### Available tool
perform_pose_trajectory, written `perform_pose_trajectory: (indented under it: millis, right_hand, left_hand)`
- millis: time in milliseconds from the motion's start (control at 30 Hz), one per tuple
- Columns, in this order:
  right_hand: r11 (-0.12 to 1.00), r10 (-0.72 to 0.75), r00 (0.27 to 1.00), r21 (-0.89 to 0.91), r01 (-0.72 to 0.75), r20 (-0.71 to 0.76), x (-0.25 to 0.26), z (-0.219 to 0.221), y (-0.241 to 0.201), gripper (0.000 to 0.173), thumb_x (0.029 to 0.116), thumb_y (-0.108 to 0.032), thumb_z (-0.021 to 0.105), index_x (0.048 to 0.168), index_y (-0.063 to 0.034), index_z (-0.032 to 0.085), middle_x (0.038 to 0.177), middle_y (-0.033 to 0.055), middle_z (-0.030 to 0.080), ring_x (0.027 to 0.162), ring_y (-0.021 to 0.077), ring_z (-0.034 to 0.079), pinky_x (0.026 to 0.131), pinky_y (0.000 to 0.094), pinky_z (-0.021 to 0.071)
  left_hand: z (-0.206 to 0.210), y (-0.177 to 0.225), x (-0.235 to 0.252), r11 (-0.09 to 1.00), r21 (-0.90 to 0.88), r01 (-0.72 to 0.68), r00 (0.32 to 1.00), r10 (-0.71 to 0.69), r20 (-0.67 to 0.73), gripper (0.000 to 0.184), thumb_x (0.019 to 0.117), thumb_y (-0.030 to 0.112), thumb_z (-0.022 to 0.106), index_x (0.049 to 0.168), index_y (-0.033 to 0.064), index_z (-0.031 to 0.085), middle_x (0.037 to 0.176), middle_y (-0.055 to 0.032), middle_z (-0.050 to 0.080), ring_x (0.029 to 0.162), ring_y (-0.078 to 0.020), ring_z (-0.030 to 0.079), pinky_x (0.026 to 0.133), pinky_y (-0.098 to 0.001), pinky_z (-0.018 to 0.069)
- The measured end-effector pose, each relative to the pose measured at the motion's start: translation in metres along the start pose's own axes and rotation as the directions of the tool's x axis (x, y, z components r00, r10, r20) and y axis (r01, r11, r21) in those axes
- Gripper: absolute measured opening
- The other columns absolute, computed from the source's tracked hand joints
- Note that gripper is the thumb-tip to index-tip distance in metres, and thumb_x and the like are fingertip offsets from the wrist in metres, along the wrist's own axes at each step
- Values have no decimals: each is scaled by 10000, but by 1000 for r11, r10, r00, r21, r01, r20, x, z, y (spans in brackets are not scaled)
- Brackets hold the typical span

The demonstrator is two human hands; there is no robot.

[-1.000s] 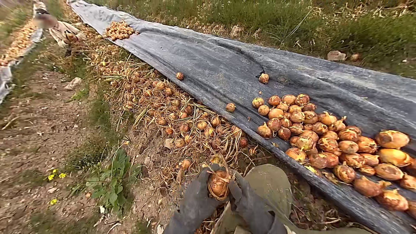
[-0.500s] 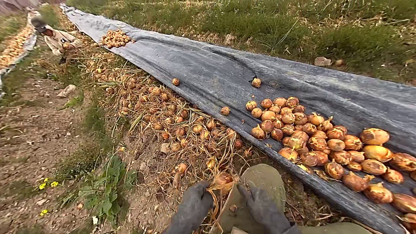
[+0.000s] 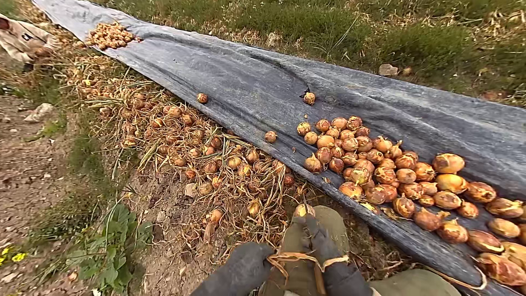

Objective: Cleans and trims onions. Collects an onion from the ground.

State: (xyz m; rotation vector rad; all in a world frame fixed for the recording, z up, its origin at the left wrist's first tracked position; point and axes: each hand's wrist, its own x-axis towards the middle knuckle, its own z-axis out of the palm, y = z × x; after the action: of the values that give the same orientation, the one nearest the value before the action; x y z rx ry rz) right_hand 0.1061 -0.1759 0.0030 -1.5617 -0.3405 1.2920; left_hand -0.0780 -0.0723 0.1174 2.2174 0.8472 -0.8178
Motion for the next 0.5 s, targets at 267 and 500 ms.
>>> perform_pose_trajectory:
  millis: [267,500]
  right_hand:
    - [819,-434,899,-440,369,-54,18,-37,-49,442,1090,-453,363,1332,-243,668,811,47,627,554,181,551,506,377,511]
    - [938,-340,909,-156,310,-241,36,-83,-167,589,998,-727,331,1043,-208,606,598,2,475,401,121,418,366,300,420]
  left_hand:
    - [-44,-45,29,872,151,466,884,-451,-124,485,978,65,547,1459,128,580,1537,-197,496,1379,-465,487,1070,-626,446]
    - [23,-141,196,951,287,-119,911,219,-349,645,832,-61,686,1404,232,625,1465,-51,596,1335,-378,552,972,-616,532]
